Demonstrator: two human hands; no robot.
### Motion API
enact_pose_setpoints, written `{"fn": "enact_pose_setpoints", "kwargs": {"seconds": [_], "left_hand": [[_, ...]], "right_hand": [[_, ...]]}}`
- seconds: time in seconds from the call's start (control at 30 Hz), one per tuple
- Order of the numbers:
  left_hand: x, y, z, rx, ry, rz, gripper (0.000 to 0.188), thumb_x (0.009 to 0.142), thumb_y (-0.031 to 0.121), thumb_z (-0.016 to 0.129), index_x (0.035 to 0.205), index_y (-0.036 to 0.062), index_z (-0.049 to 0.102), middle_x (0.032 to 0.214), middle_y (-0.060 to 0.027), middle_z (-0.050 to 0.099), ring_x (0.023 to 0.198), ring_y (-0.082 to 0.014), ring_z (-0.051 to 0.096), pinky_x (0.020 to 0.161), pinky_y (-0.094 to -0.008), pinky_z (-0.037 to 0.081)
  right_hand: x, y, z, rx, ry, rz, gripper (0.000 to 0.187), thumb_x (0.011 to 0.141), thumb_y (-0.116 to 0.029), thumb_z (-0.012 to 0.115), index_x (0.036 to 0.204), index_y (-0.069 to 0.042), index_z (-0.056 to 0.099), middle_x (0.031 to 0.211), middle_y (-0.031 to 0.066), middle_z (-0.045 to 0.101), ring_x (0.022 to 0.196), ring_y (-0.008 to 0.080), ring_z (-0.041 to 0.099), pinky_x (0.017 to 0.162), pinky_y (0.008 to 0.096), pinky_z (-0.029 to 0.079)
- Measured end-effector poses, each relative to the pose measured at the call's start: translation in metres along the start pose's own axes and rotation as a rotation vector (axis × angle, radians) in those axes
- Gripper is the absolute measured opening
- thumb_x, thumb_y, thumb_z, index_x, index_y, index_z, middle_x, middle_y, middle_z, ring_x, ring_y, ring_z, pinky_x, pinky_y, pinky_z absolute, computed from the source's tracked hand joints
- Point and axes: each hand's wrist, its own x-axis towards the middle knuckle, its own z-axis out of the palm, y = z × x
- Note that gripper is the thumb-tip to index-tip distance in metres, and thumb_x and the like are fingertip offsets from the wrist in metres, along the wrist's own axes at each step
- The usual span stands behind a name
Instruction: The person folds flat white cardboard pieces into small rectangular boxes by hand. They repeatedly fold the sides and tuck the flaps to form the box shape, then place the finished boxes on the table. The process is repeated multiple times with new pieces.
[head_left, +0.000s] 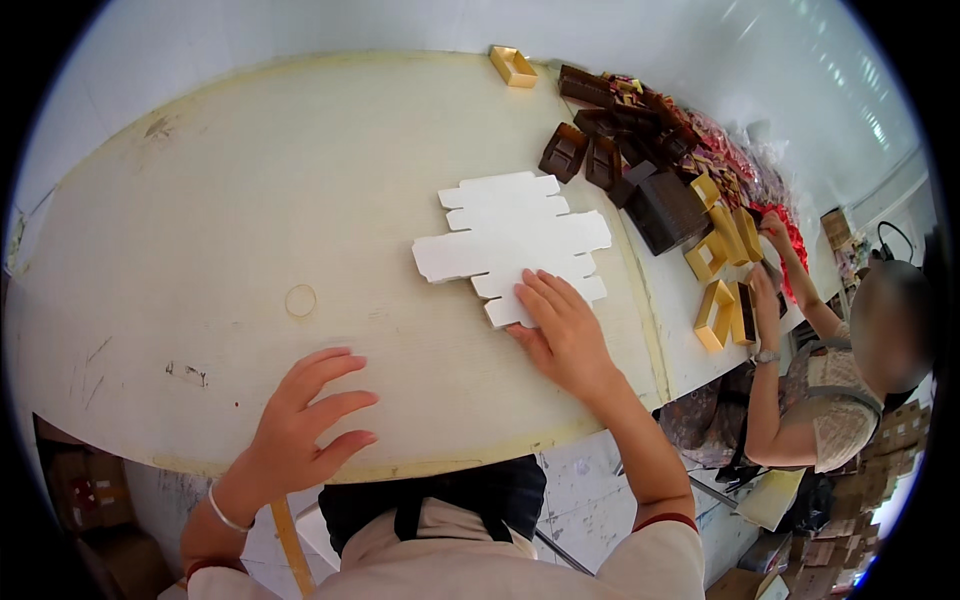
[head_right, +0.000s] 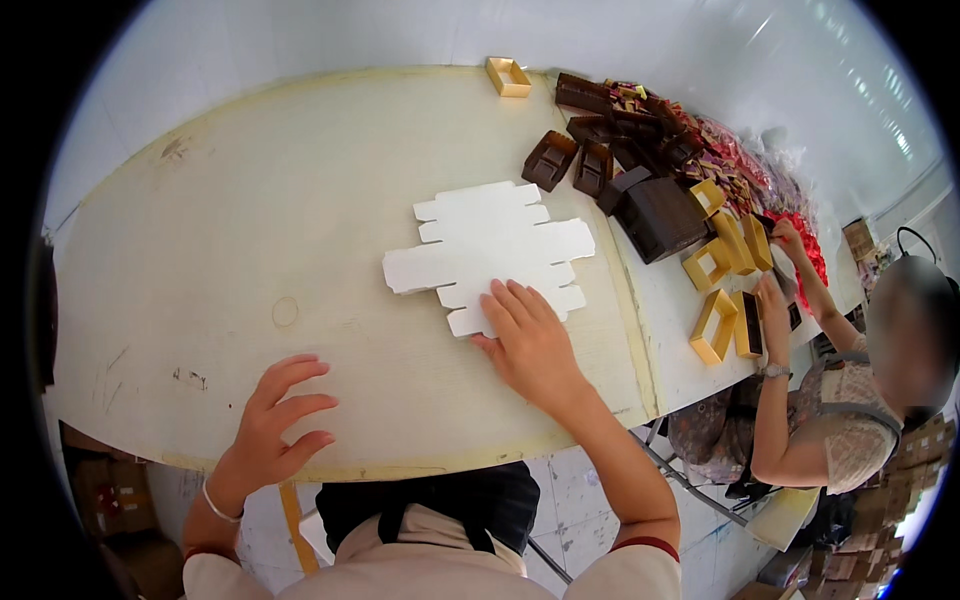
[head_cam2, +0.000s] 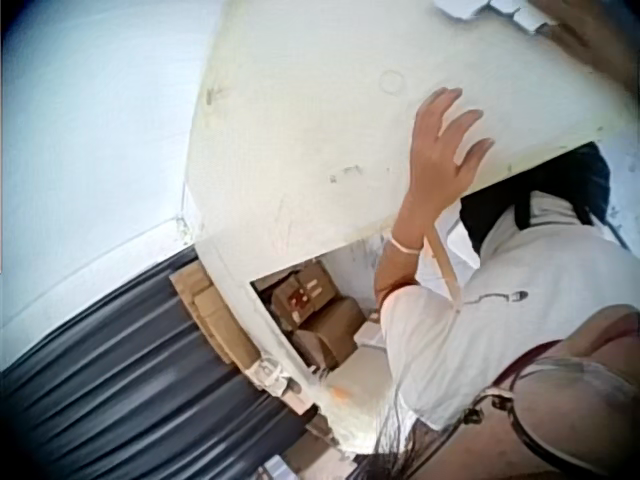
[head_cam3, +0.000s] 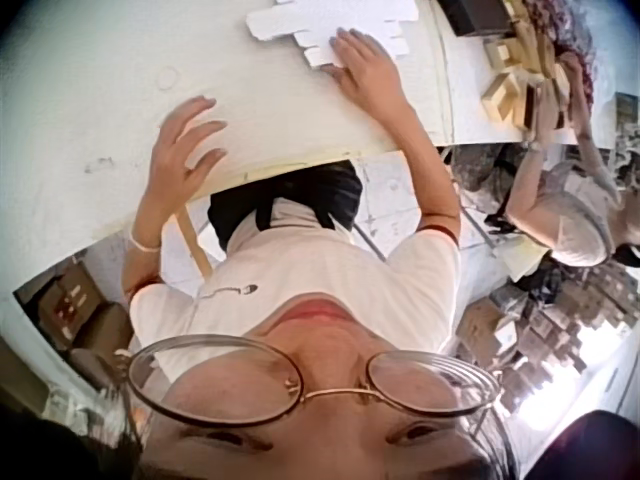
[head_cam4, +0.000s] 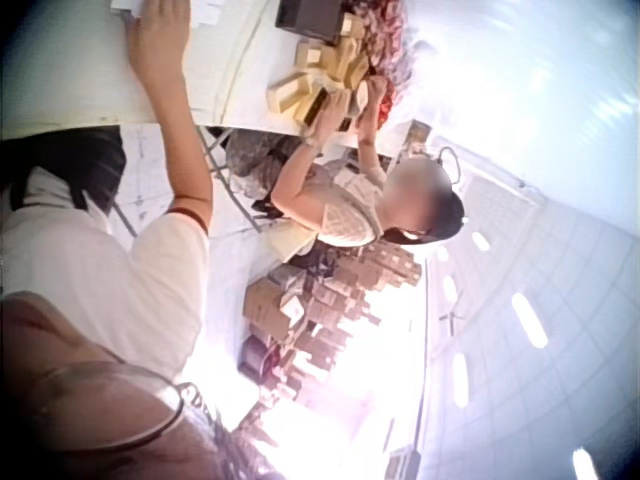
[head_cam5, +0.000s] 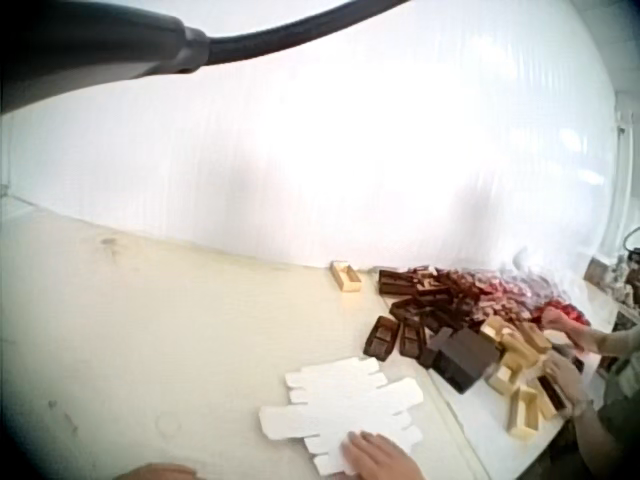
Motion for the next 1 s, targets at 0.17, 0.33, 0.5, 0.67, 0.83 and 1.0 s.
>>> {"fn": "enact_pose_setpoints", "kwargs": {"seconds": [0.17,0.33,0.5,0.67,0.83,1.0], "left_hand": [[0.043,0.001,0.023,0.0,-0.066,0.03,0.042,0.075,0.015,0.076,0.114,0.0058,0.063,0.13,-0.0143,0.054,0.122,-0.0348,0.049,0.099,-0.0445,0.044],[0.11,-0.009,0.063,0.304,0.008,0.186,0.047,0.079,0.017,0.073,0.123,0.0075,0.059,0.133,-0.0143,0.053,0.127,-0.0339,0.046,0.102,-0.0424,0.043],[0.14,-0.019,0.064,0.235,-0.434,0.065,0.044,0.078,0.02,0.074,0.118,0.0066,0.063,0.129,-0.0126,0.059,0.126,-0.0308,0.05,0.102,-0.0394,0.044],[0.138,-0.032,0.058,0.142,-0.337,0.13,0.034,0.081,0.024,0.073,0.11,0.0068,0.066,0.117,-0.0105,0.064,0.107,-0.0263,0.058,0.087,-0.0377,0.05],[0.139,-0.026,0.059,0.13,-0.283,0.123,0.031,0.083,0.025,0.07,0.107,0.0057,0.068,0.12,-0.0103,0.063,0.108,-0.028,0.059,0.089,-0.0366,0.049],[0.149,-0.012,0.066,0.095,-0.161,0.088,0.022,0.085,0.017,0.069,0.104,0.0044,0.07,0.108,-0.0105,0.069,0.098,-0.0259,0.064,0.081,-0.0351,0.051]], "right_hand": [[0.004,-0.001,-0.008,-0.131,0.051,-0.111,0.035,0.081,-0.014,0.07,0.108,0.006,0.058,0.114,0.0203,0.063,0.108,0.0377,0.059,0.094,0.0445,0.048],[0.005,-0.008,0.007,-0.329,0.216,-0.309,0.033,0.079,-0.013,0.071,0.101,0.008,0.06,0.105,0.0177,0.066,0.096,0.0339,0.064,0.087,0.0386,0.052],[0.011,0.003,-0.017,0.152,-0.094,-0.12,0.034,0.075,-0.015,0.075,0.101,0.004,0.063,0.115,0.0171,0.063,0.106,0.0328,0.06,0.094,0.0387,0.049],[0.005,0.037,-0.031,0.279,-0.12,-0.013,0.035,0.078,-0.017,0.075,0.107,0.0,0.065,0.124,0.0166,0.06,0.118,0.0354,0.054,0.098,0.0414,0.045],[0.005,0.041,-0.03,0.19,-0.059,-0.166,0.025,0.084,-0.014,0.068,0.104,0.001,0.064,0.108,0.0171,0.065,0.107,0.0344,0.06,0.089,0.0394,0.05],[0.013,0.038,-0.032,0.099,0.054,-0.188,0.009,0.086,-0.006,0.062,0.093,0.0,0.061,0.084,0.0152,0.067,0.08,0.0323,0.065,0.067,0.0385,0.053]]}}
